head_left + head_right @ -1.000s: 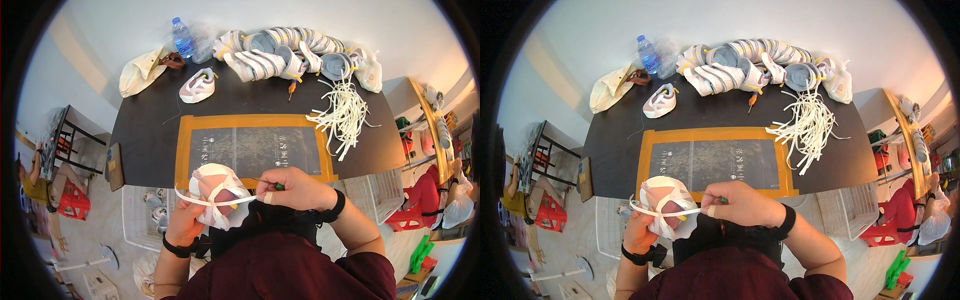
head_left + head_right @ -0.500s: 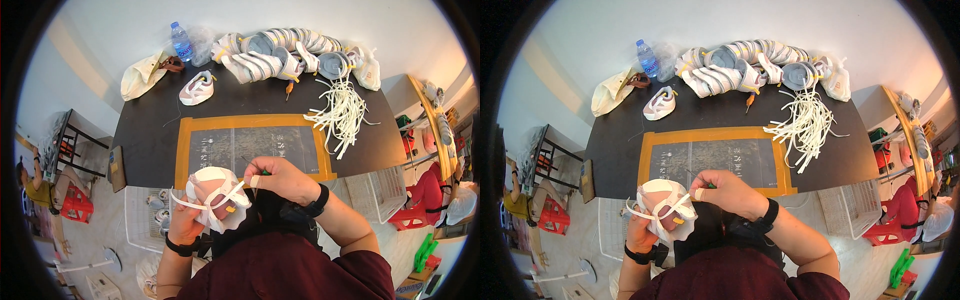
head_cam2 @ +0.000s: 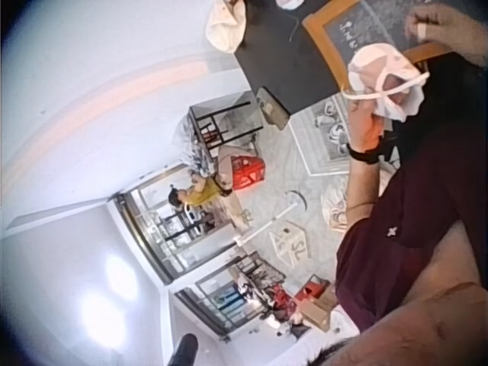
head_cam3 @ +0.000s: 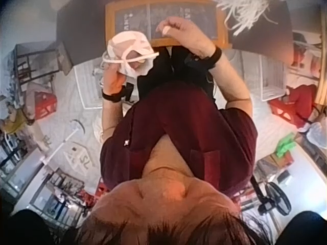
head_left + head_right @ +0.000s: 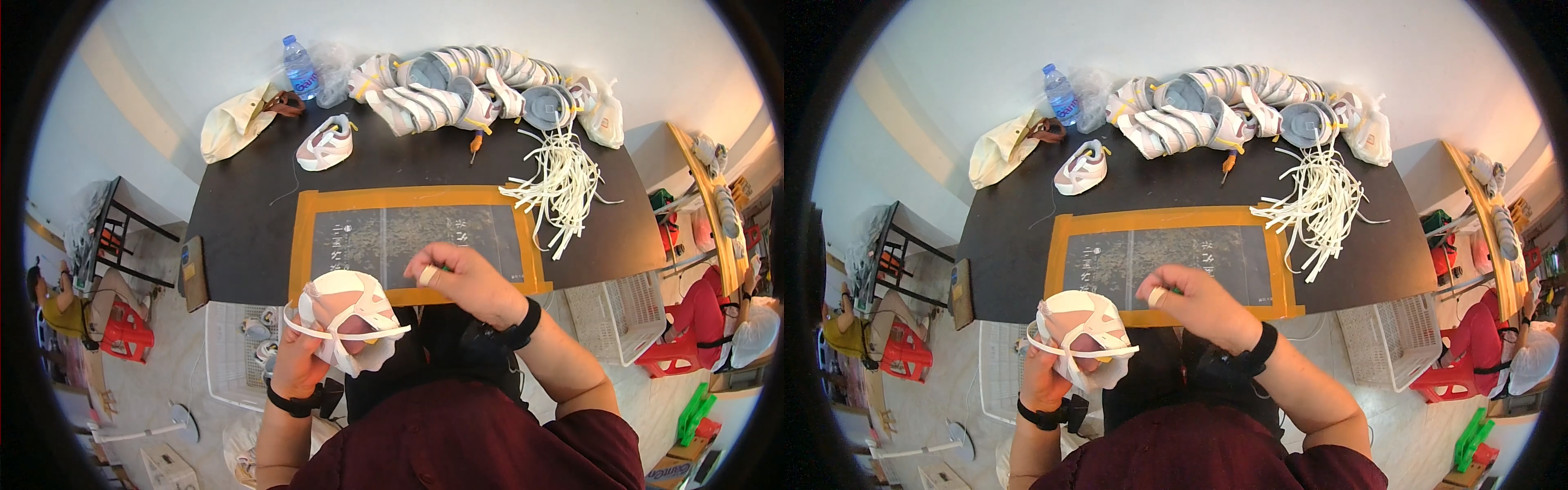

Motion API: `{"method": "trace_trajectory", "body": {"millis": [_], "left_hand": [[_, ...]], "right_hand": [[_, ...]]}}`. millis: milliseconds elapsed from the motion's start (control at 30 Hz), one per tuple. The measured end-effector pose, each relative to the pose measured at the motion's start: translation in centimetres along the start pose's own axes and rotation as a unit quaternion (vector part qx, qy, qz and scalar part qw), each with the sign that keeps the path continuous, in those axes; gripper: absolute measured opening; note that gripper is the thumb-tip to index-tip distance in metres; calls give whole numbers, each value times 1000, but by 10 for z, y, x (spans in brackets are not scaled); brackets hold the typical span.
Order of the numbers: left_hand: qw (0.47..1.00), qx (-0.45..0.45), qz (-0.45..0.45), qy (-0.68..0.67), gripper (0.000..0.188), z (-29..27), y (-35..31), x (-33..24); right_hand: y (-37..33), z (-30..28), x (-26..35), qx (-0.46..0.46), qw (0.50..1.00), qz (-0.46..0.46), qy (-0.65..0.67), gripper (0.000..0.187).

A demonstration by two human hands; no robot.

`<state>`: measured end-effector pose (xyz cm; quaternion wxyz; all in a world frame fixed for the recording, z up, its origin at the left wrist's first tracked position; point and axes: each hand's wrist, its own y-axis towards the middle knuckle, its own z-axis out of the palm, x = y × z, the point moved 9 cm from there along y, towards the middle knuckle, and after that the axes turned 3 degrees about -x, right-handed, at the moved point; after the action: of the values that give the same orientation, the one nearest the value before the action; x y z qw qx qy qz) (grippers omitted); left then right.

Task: Assembling components of a shoe upper by hand in a workshop environment.

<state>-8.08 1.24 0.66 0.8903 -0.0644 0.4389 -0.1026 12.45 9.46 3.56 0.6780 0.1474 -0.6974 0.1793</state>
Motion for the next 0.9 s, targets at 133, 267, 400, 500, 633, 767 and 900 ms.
{"method": "trace_trajectory", "body": {"millis": [133, 267, 400, 500, 633, 767, 900], "left_hand": [[998, 9, -1, 56, 65, -10, 0, -9], [992, 32, -72, 93, 44, -6, 0, -15], [975, 35, -150, 160, 32, 8, 4, -24], [971, 15, -172, 164, 34, 6, 5, -23], [983, 158, -2, -90, 63, 42, -5, -36], [985, 89, 146, 24, 77, 58, -11, -30], [911, 89, 238, 326, 70, 74, -8, -31]], "right_hand": [[5, -12, 24, -7, 999, -5, -31, 20], [15, 19, 61, 54, 985, -108, -121, 25], [21, 53, 60, 117, 960, -168, -190, 29], [18, 58, 37, 132, 975, -150, -93, 25], [12, 54, 1, 2, 909, 71, 412, 18], [8, 69, -5, -35, 867, 69, 493, 21], [5, 64, -7, -35, 853, 68, 516, 23]]}}
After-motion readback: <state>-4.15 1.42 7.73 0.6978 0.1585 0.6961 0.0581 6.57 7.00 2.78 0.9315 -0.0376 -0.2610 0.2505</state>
